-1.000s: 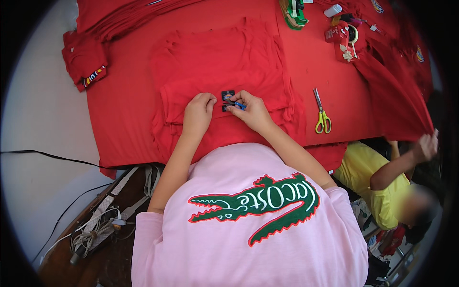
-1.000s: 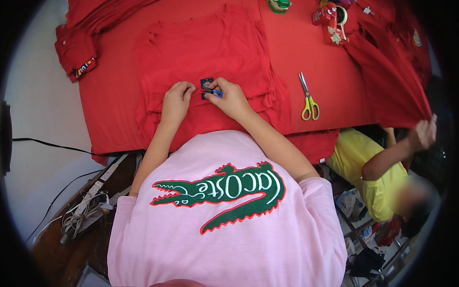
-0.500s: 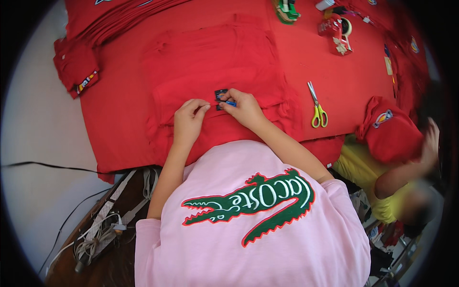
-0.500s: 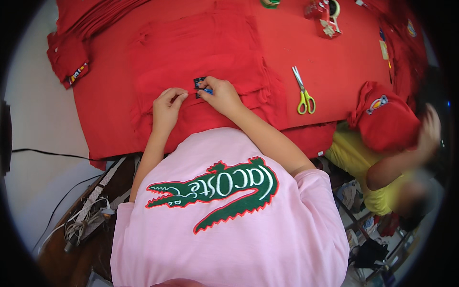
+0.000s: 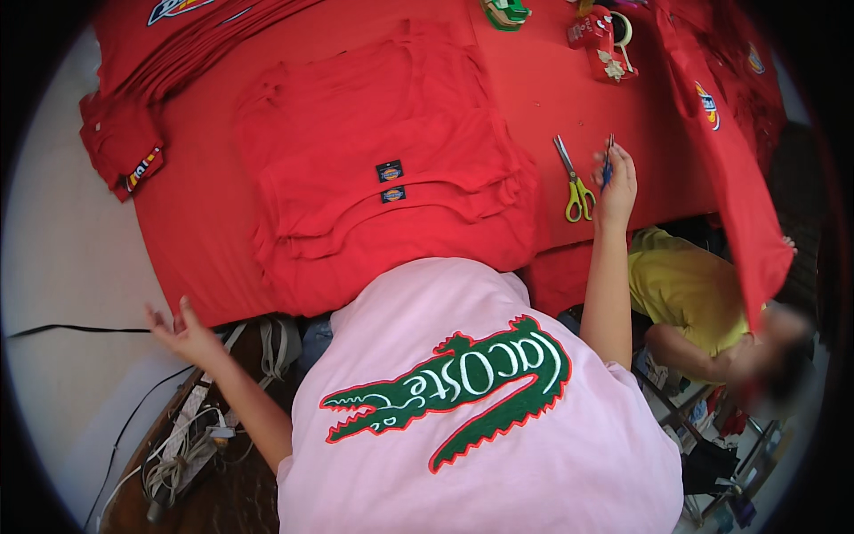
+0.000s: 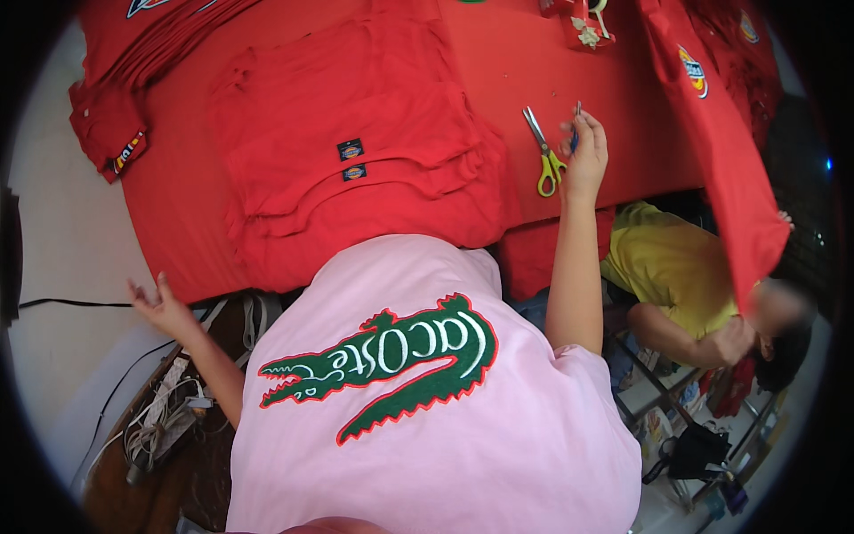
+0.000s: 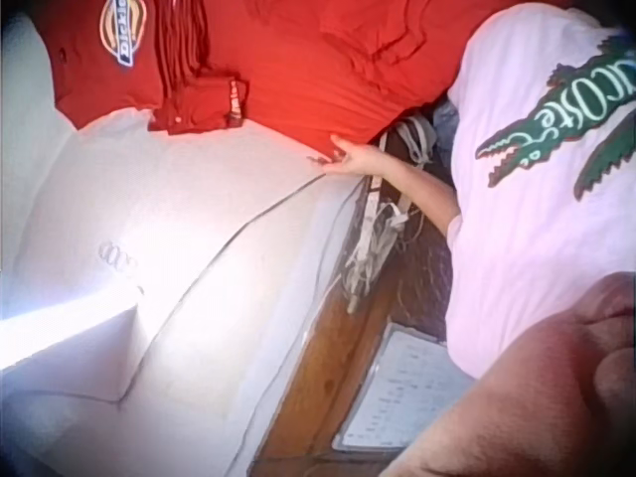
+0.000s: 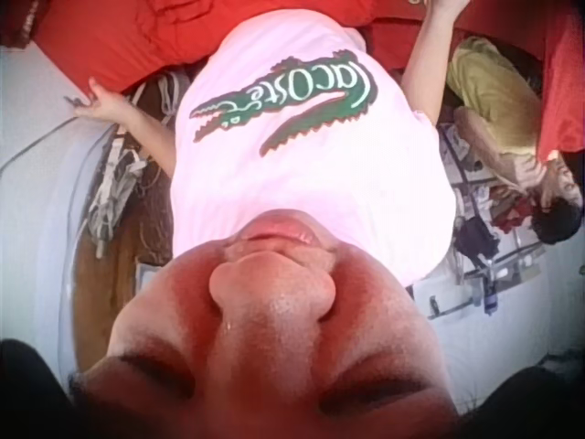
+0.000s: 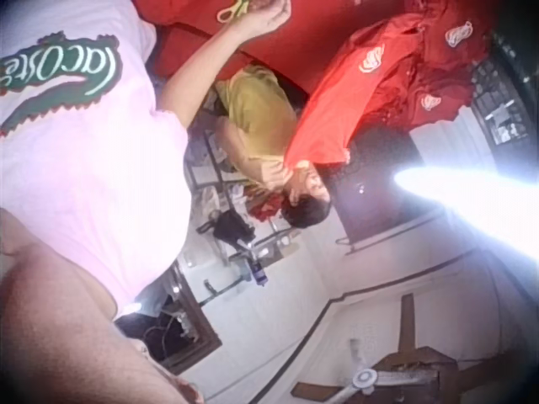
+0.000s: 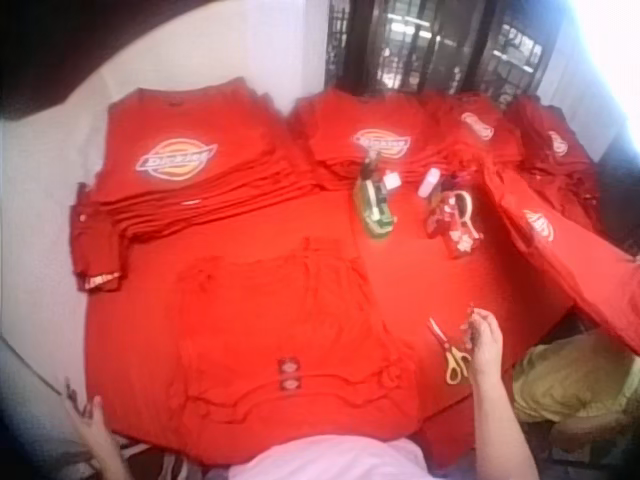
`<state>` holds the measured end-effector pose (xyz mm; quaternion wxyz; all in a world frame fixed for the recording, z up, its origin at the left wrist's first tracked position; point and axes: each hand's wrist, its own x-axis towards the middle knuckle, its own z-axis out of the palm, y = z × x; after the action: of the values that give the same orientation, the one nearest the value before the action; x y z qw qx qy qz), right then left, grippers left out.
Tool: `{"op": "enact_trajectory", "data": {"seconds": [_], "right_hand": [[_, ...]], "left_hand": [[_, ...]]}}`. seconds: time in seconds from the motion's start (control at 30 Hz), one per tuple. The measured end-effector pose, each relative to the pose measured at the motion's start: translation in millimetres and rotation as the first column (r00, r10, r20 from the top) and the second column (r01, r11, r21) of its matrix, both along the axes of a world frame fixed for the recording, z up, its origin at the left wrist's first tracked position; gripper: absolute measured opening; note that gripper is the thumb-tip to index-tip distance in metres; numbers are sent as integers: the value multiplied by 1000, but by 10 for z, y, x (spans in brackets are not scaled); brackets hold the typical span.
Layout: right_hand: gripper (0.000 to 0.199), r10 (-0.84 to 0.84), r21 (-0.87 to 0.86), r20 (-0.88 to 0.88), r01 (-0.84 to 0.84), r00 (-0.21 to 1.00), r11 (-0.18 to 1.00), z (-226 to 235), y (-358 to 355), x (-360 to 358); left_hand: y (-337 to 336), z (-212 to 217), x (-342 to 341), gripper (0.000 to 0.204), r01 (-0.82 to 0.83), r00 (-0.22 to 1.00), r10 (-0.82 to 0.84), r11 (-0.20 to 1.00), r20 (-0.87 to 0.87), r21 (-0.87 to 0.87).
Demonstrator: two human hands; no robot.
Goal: The person folds and organizes red t-shirts on a table, occasionally using small tools to trim or adjust labels and then stacking them.
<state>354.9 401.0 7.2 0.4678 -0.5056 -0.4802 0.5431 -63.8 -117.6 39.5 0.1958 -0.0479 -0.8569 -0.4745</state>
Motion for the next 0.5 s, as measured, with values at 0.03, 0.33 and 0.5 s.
{"op": "enact_trajectory", "data": {"seconds": [0.03,0.33,0.5], "right_hand": [[18,34,-37,9,-33,999,999,-45,-40,40],[32,546,-156,475,-544,690,824,-249,-688,-656],[30,580,-323,136,-517,803,792,203,-539,-540]], "left_hand": [[34,-98,67,40,39,997,-41,999,59,30],[1337,-529,585,34,530,845,-497,734,195,-424],[1128,-581,336,26,507,788,-516,853,335,121]]}}
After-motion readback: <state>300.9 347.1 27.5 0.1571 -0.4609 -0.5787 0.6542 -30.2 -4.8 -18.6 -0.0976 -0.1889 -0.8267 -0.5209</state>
